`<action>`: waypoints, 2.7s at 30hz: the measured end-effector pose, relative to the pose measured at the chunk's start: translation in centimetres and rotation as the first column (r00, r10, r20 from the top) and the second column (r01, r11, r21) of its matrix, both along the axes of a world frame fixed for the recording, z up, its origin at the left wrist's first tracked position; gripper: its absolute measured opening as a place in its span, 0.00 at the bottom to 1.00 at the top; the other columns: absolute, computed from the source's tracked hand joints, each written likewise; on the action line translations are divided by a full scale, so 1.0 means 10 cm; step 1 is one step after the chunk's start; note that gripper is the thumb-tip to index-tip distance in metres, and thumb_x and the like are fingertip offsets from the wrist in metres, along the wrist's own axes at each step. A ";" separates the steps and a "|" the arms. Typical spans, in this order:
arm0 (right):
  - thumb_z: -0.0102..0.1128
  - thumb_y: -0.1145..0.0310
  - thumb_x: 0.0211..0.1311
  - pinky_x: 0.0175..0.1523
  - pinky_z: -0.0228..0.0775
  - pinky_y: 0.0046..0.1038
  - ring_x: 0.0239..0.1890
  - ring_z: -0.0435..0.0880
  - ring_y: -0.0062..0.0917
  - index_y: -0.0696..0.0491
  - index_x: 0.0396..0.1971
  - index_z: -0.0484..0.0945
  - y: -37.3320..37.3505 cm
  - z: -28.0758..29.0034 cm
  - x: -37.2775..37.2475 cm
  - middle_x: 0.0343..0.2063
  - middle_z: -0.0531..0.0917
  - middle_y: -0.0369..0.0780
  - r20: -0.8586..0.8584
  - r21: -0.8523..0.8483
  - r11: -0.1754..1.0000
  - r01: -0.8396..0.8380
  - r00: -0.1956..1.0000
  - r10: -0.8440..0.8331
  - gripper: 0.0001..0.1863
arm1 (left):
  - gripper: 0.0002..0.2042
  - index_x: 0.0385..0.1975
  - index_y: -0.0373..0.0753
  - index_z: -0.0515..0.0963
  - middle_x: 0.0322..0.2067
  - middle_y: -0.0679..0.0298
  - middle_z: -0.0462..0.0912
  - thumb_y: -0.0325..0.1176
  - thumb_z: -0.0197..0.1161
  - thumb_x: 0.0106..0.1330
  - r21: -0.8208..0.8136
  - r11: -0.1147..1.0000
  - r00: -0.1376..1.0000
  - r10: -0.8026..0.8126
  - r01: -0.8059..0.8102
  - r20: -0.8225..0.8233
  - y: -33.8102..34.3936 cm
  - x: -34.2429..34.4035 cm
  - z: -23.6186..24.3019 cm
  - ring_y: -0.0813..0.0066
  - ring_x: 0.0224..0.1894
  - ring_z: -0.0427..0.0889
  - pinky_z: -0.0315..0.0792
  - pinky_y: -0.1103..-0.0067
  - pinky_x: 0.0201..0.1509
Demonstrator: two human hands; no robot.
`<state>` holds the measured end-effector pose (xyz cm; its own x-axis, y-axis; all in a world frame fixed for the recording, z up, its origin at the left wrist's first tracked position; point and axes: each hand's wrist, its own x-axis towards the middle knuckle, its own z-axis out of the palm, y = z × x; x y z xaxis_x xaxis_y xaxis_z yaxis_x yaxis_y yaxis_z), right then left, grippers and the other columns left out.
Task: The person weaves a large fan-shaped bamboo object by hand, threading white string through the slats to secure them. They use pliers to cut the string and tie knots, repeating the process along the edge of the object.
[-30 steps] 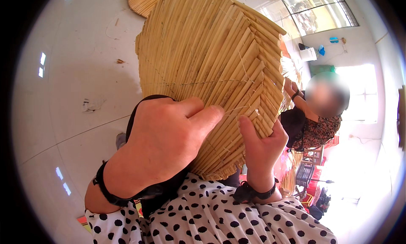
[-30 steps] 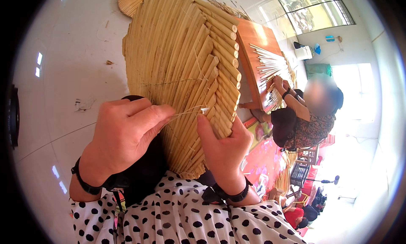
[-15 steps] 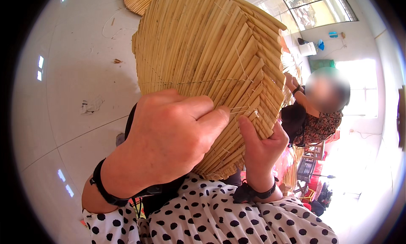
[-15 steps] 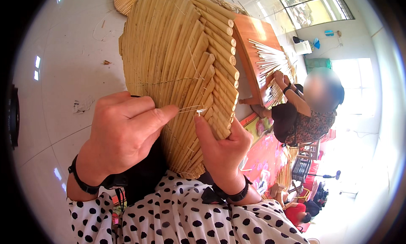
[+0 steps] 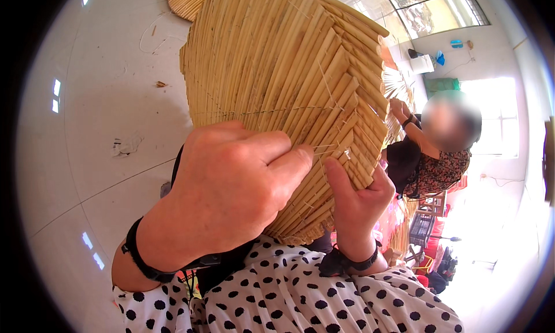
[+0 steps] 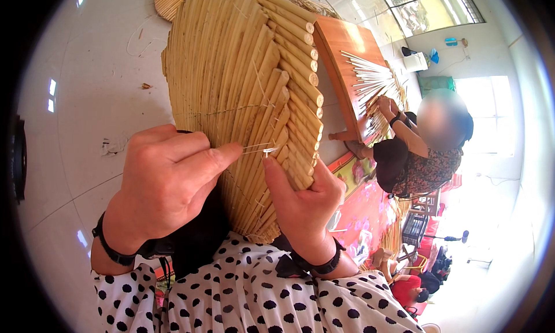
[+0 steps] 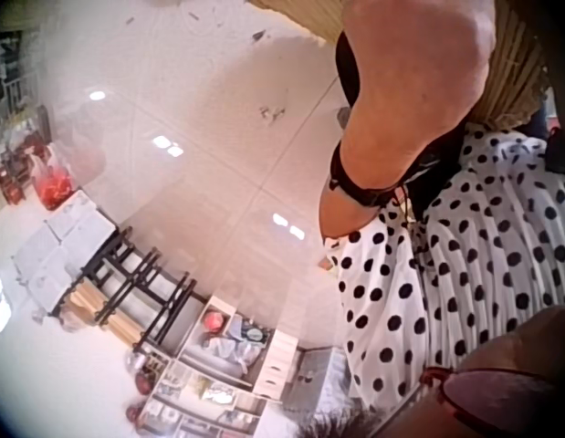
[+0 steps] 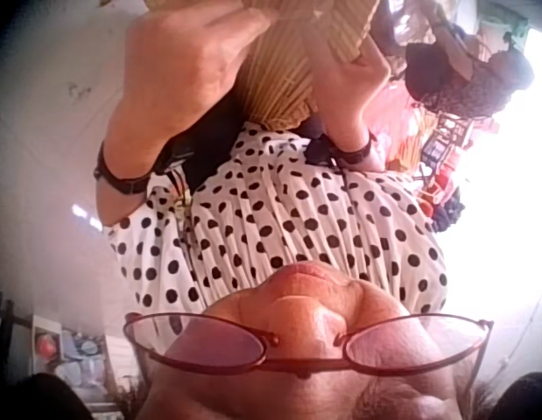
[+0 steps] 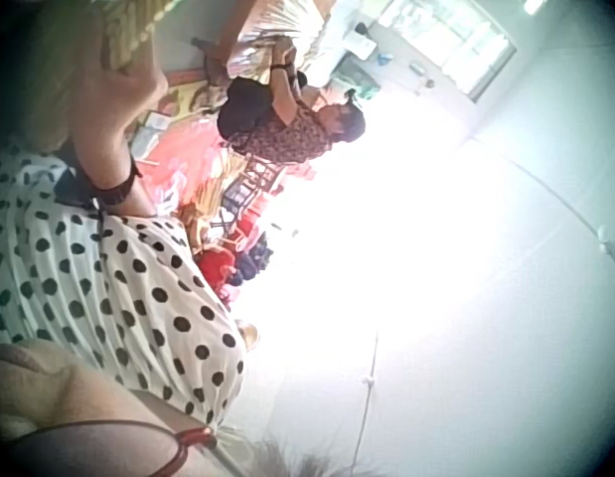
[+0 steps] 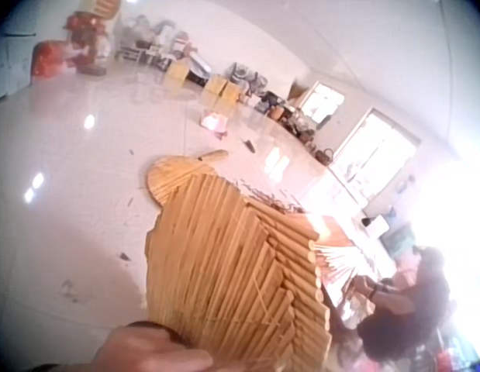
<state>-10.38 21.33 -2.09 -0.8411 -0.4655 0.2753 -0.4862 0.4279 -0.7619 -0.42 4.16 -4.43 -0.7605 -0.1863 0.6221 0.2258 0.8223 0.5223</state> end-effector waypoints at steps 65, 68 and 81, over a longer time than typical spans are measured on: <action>0.63 0.70 0.68 0.48 0.76 0.28 0.42 0.82 0.30 0.54 0.57 0.81 -0.22 -0.51 0.18 0.50 0.79 0.47 0.198 -0.619 0.446 -0.647 0.421 0.885 0.18 | 0.07 0.36 0.32 0.84 0.25 0.57 0.83 0.20 0.67 0.59 -0.029 0.970 0.774 0.209 -0.240 0.597 -0.12 1.28 0.65 0.66 0.22 0.82 0.72 0.78 0.27; 0.65 0.72 0.66 0.48 0.76 0.27 0.42 0.81 0.27 0.53 0.56 0.82 -0.23 -0.52 0.19 0.49 0.79 0.45 0.279 -0.671 0.451 -0.588 0.364 0.889 0.18 | 0.07 0.36 0.33 0.84 0.25 0.58 0.84 0.21 0.68 0.59 -0.019 0.969 0.772 0.208 -0.246 0.601 -0.12 1.27 0.66 0.66 0.23 0.83 0.72 0.78 0.27; 0.68 0.72 0.63 0.45 0.74 0.24 0.41 0.79 0.24 0.55 0.56 0.82 -0.37 -0.54 0.21 0.42 0.79 0.41 0.292 -0.697 0.495 -0.519 0.425 0.857 0.21 | 0.07 0.35 0.35 0.85 0.23 0.59 0.83 0.25 0.70 0.58 -0.030 0.938 0.755 0.296 -0.345 0.584 -0.04 1.26 0.65 0.65 0.22 0.81 0.70 0.77 0.26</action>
<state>-8.32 17.60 -7.52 -0.3197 -0.9113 0.2595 0.1360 -0.3152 -0.9392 12.15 3.75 2.10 -0.8567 -0.5116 0.0656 -0.4042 0.7448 0.5310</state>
